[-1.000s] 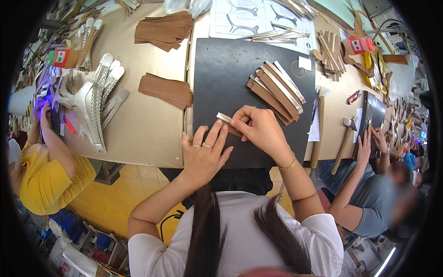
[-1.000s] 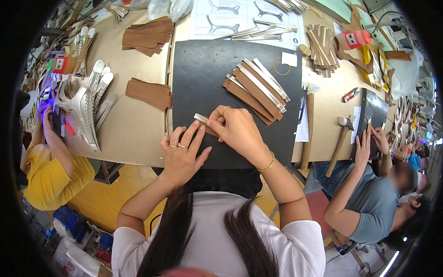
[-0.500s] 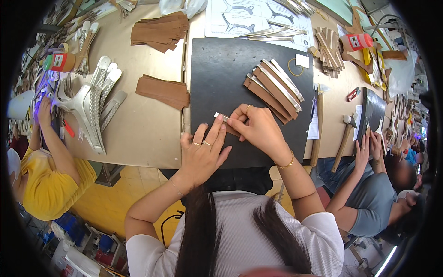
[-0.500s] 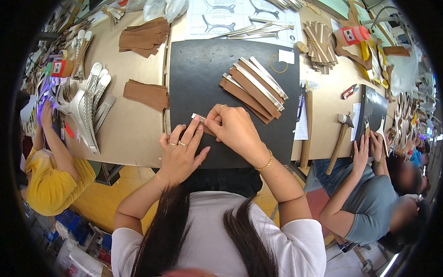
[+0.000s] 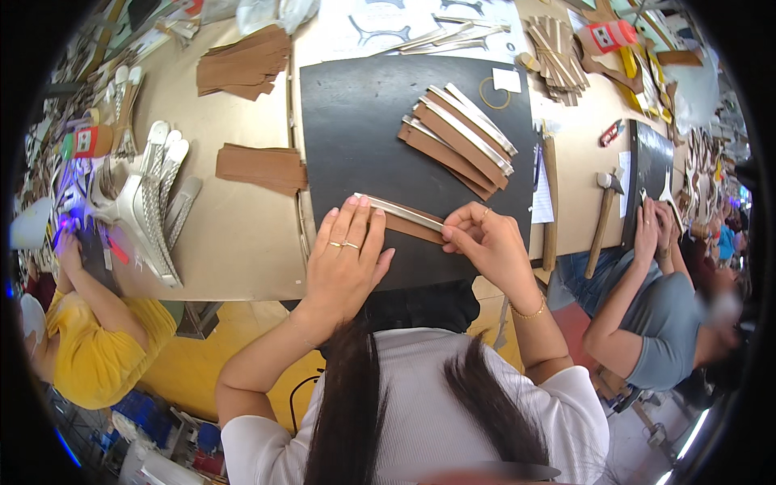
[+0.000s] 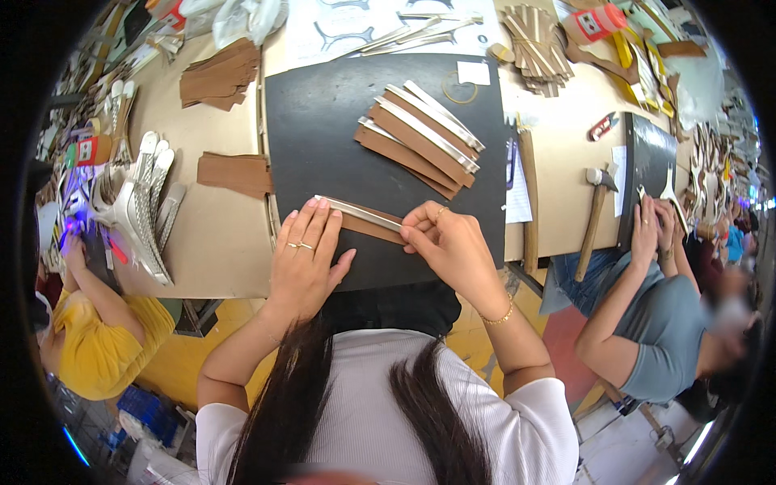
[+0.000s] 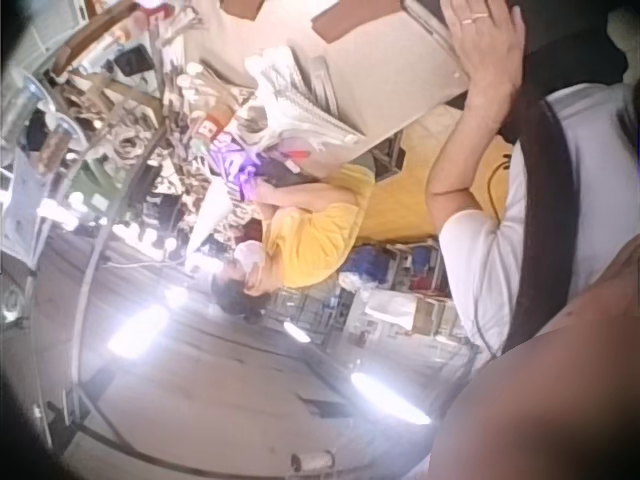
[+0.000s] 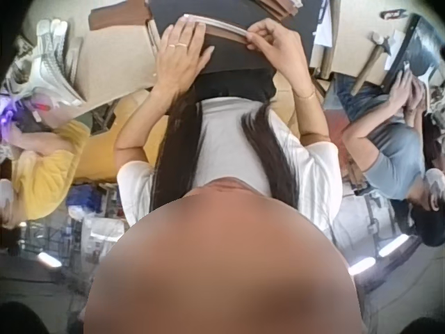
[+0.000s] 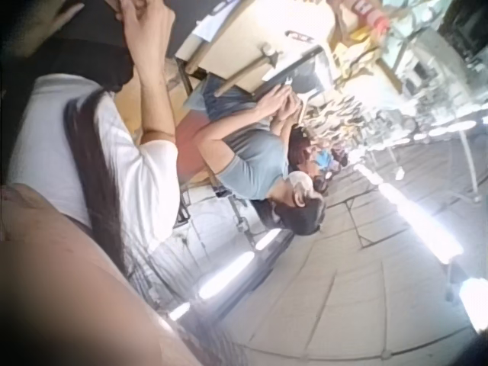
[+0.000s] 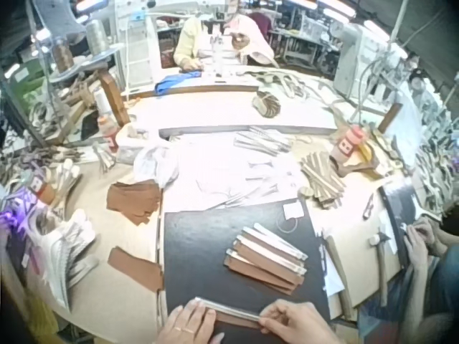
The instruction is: The person repeatedly picks up small brown and white rectangular pieces, aligns them, and stacks them on a black mat. Later, the person applies glue from a bottle to the edges of the white pieces and continues stacking them.
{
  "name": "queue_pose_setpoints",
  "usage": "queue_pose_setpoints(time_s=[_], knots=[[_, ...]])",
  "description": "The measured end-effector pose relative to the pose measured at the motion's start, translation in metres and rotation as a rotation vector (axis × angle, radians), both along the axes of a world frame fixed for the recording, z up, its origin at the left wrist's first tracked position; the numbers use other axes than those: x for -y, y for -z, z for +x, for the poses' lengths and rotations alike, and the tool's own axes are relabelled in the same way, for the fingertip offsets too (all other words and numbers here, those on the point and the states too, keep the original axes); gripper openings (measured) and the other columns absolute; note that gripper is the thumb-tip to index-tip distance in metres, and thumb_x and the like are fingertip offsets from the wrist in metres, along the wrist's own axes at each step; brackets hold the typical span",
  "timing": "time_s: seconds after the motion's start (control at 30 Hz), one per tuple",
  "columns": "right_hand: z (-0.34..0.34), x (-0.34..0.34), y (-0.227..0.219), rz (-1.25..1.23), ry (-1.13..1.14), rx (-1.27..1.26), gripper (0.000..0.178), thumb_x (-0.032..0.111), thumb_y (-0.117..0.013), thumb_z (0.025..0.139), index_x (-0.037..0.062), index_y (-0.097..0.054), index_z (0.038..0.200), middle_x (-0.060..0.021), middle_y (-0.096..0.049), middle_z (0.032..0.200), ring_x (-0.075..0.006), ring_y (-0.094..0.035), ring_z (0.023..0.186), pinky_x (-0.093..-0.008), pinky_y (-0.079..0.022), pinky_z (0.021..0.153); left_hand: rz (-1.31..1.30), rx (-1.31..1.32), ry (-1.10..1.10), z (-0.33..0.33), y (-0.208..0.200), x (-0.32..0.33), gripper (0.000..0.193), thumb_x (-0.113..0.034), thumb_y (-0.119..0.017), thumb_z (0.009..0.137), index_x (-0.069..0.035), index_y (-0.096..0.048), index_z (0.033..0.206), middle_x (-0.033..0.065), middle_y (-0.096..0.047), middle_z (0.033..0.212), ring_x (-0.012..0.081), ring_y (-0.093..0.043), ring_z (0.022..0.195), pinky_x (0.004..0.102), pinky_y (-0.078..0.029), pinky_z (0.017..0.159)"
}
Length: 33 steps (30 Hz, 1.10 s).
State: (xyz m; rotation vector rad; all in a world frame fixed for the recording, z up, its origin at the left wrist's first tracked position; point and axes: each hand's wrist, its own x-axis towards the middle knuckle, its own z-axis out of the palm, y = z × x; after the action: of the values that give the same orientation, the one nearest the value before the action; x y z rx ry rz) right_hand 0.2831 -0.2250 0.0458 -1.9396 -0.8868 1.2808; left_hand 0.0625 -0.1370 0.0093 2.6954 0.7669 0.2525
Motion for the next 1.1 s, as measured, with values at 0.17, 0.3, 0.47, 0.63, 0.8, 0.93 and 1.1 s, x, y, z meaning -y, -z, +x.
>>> queue_pose_setpoints(time_s=[0.17,0.3,0.47,0.63,0.8,0.93,1.1], knots=[[0.004,-0.001,0.007,0.014,-0.003,0.025,0.011,0.009,-0.068,0.091,-0.0014,-0.065,0.089,-0.0087,-0.072,0.075,-0.0135,-0.072,0.067,-0.0245,-0.053,0.060,0.015,-0.036,-0.024,0.005,-0.003,0.002,0.072,-0.030,-0.078,0.081,-0.001,-0.050,0.141,0.0179,-0.053,0.138,0.0335,-0.048,0.132,0.0488,-0.038,0.109],[0.008,-0.004,0.007,-0.031,-0.057,0.036,0.011,0.009,-0.070,0.091,-0.0011,-0.065,0.089,-0.0060,-0.072,0.076,-0.0116,-0.072,0.068,-0.0224,-0.053,0.059,0.025,-0.069,-0.047,0.008,-0.003,0.006,0.075,-0.034,-0.080,0.079,-0.004,-0.051,0.141,0.0179,-0.050,0.140,0.0339,-0.047,0.133,0.0496,-0.038,0.108],[0.007,-0.005,0.007,-0.032,-0.073,0.052,0.012,0.010,-0.069,0.091,-0.0013,-0.065,0.088,-0.0071,-0.071,0.073,-0.0123,-0.072,0.066,-0.0228,-0.052,0.058,0.052,-0.078,-0.045,0.009,-0.001,0.009,0.078,-0.037,-0.081,0.077,-0.005,-0.051,0.142,0.0179,-0.048,0.142,0.0348,-0.045,0.134,0.0507,-0.037,0.107],[0.007,-0.006,0.007,-0.037,-0.094,0.089,0.012,0.009,-0.069,0.090,-0.0017,-0.065,0.087,-0.0085,-0.071,0.072,-0.0131,-0.072,0.064,-0.0241,-0.052,0.058,0.077,-0.135,-0.031,0.013,-0.004,0.011,0.082,-0.047,-0.081,0.073,-0.019,-0.052,0.144,0.0221,-0.045,0.142,0.0391,-0.042,0.133,0.0540,-0.037,0.106],[0.003,-0.005,0.012,0.028,-0.146,0.243,0.010,0.009,-0.068,0.089,0.0003,-0.064,0.087,-0.0089,-0.068,0.070,-0.0190,-0.069,0.060,-0.0294,-0.051,0.056,0.056,-0.215,-0.031,0.026,-0.007,0.022,0.090,-0.063,-0.077,0.062,-0.038,-0.050,0.144,0.0306,-0.036,0.143,0.0466,-0.036,0.134,0.0576,-0.036,0.105],[-0.009,0.008,0.016,0.191,-0.208,0.575,0.008,0.010,-0.069,0.086,0.0057,-0.065,0.091,-0.0073,-0.064,0.086,-0.0256,-0.065,0.061,-0.0373,-0.050,0.055,0.071,-0.263,-0.050,0.031,-0.006,0.028,0.096,-0.068,-0.075,0.057,-0.044,-0.047,0.145,0.0346,-0.035,0.142,0.0479,-0.034,0.135,0.0580,-0.035,0.106],[-0.015,0.025,0.022,0.394,-0.366,0.862,0.028,0.007,-0.070,0.080,0.0092,-0.068,0.108,-0.0047,-0.060,0.103,-0.0215,-0.060,0.070,-0.0342,-0.047,0.063,0.063,-0.203,-0.031,0.025,-0.004,0.021,0.095,-0.069,-0.074,0.061,-0.040,-0.046,0.147,0.0295,-0.038,0.143,0.0450,-0.034,0.136,0.0581,-0.034,0.107]])
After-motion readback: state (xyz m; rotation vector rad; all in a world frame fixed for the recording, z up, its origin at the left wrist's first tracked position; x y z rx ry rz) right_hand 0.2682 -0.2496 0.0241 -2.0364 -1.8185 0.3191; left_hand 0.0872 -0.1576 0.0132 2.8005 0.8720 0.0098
